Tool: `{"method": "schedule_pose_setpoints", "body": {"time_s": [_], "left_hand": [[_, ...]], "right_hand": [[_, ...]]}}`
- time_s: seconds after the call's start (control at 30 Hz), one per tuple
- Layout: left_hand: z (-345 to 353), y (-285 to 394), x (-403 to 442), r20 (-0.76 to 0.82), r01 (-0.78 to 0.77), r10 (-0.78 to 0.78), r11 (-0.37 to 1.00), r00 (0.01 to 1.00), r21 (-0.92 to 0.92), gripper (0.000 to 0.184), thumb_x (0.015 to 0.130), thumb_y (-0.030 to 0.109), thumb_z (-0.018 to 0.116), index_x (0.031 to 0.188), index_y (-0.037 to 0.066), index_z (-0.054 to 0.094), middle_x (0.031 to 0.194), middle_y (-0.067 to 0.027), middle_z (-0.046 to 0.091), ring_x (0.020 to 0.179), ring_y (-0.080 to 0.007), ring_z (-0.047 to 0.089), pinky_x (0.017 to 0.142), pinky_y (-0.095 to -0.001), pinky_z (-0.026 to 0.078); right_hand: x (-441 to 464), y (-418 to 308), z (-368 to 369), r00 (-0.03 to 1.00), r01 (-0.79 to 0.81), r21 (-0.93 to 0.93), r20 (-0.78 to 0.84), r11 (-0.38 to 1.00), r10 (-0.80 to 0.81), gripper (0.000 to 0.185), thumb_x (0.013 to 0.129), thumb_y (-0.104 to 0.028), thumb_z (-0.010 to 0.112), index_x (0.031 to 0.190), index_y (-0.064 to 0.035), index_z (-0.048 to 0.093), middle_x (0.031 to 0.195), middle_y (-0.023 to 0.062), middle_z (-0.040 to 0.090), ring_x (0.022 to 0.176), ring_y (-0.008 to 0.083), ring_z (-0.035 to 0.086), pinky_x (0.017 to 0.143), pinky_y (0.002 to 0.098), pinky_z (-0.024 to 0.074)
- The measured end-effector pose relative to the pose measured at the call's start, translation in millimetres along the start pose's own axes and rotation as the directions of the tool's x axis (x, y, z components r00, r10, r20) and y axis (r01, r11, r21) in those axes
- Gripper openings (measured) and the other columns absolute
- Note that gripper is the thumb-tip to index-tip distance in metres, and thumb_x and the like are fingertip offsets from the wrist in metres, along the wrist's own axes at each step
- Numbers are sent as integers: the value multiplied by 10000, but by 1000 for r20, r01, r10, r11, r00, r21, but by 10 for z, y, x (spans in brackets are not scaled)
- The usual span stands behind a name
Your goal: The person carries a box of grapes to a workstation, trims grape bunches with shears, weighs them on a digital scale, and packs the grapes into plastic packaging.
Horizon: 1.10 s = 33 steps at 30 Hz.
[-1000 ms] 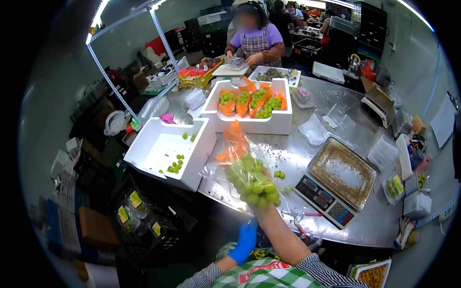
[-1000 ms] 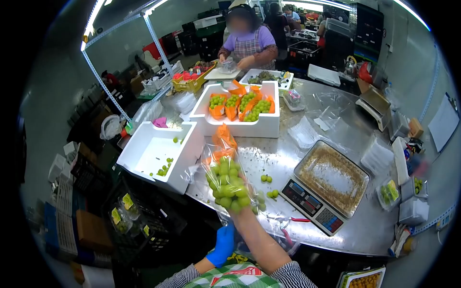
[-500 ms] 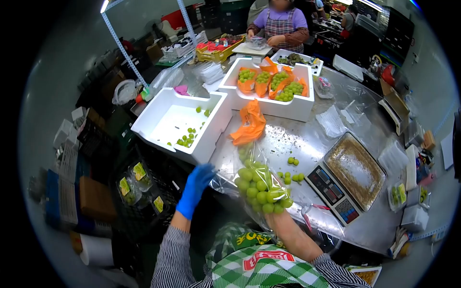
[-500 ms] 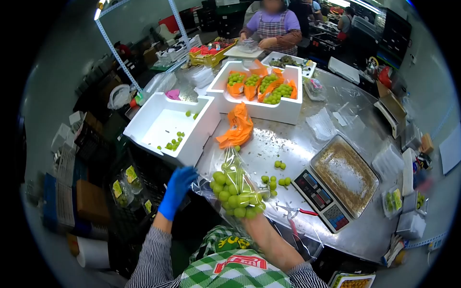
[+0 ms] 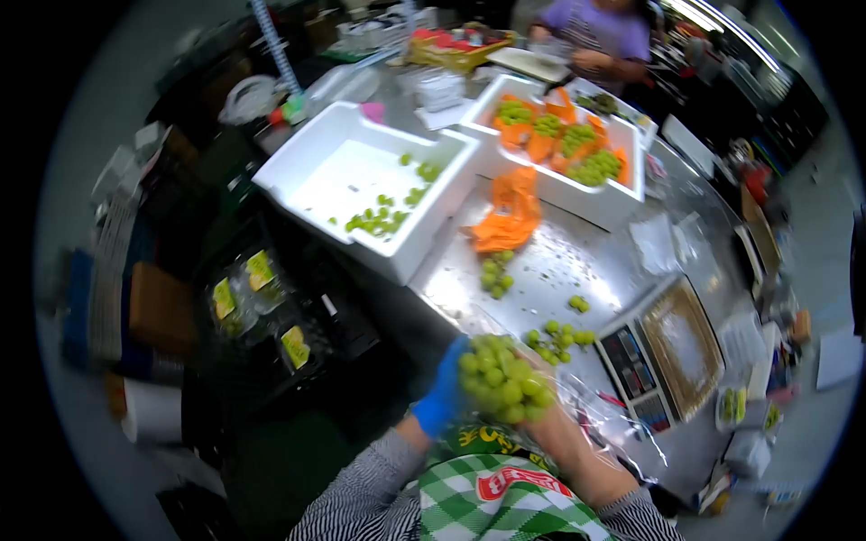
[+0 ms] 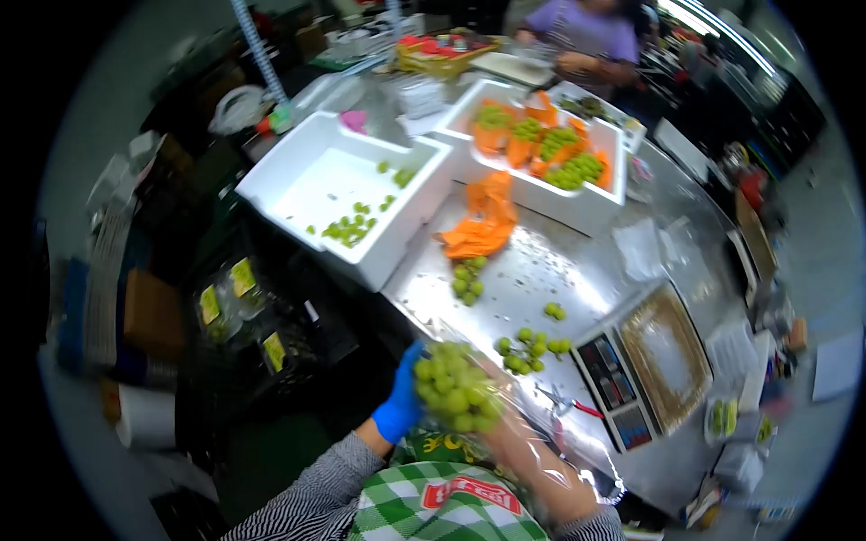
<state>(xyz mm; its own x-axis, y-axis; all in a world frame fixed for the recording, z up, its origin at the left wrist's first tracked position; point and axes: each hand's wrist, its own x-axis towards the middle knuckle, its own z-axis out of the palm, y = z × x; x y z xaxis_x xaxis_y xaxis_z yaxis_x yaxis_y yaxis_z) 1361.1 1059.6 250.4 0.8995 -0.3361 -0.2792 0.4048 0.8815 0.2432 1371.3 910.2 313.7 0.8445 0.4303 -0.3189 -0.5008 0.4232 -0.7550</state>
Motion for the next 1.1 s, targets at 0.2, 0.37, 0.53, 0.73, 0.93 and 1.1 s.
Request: {"method": "schedule_pose_setpoints", "body": {"time_s": [0.2, 0.37, 0.53, 0.73, 0.93, 1.1], "left_hand": [[-442, -154, -147, 43, -13, 31, 927, 999, -376, 522, 944, 418, 416, 1305, 46, 482, 1264, -150, 554, 1151, -275, 542, 1021, -422, 412], [-531, -193, -267, -26, -375, 382, 916, 924, 142, 464, 960, 339, 404, 1317, 48, 463, 1274, -138, 542, 1148, -249, 547, 1020, -405, 419], [-757, -130, -76, 156, -48, 151, 851, 976, -523, 468, 951, 348, 413, 1308, 53, 474, 1264, -113, 558, 1119, -260, 566, 999, -418, 433], [-728, -51, -137, 34, -237, 236, 971, 971, 13, 477, 974, 341, 348, 1331, 36, 433, 1307, -141, 520, 1178, -258, 531, 1033, -411, 412], [-913, 30, 86, 273, -57, 197, 893, 942, -446, 484, 962, 308, 292, 1305, 1, 440, 1289, -178, 510, 1181, -296, 516, 1041, -440, 391], [-566, 473, 259, 493, 31, 287, 841, 821, -541, 534, 925, 363, 349, 1243, -52, 458, 1209, -227, 545, 1115, -305, 538, 1000, -406, 405]], "right_hand": [[244, 55, 150, 856, -499, 174, -56, 849, 515, 460, 882, -302, 545, 1215, 14, 523, 1148, 196, 601, 1011, 290, 620, 917, 398, 500], [479, 30, 437, 753, -631, 2, -236, 776, 614, 360, 890, -239, 525, 1146, 13, 556, 1040, 162, 648, 881, 256, 654, 826, 380, 534], [592, -27, 733, 767, -635, -209, -285, 744, 575, 405, 890, -247, 523, 1200, 12, 514, 1096, 169, 625, 940, 256, 642, 836, 392, 532], [507, -105, 850, 730, -672, -359, -468, 647, 498, 504, 921, -347, 521, 1300, -23, 451, 1248, 161, 546, 1117, 288, 555, 995, 427, 429], [324, -434, 781, 709, -685, -448, -591, 574, 385, 613, 916, -329, 509, 1394, 17, 342, 1382, 154, 408, 1243, 256, 449, 895, 362, 450], [-85, -1356, 1101, 978, -200, -875, -204, 442, 39, 371, 881, -152, 514, 1199, 39, 533, 1108, 164, 628, 906, 220, 626, 750, 284, 475]]}}
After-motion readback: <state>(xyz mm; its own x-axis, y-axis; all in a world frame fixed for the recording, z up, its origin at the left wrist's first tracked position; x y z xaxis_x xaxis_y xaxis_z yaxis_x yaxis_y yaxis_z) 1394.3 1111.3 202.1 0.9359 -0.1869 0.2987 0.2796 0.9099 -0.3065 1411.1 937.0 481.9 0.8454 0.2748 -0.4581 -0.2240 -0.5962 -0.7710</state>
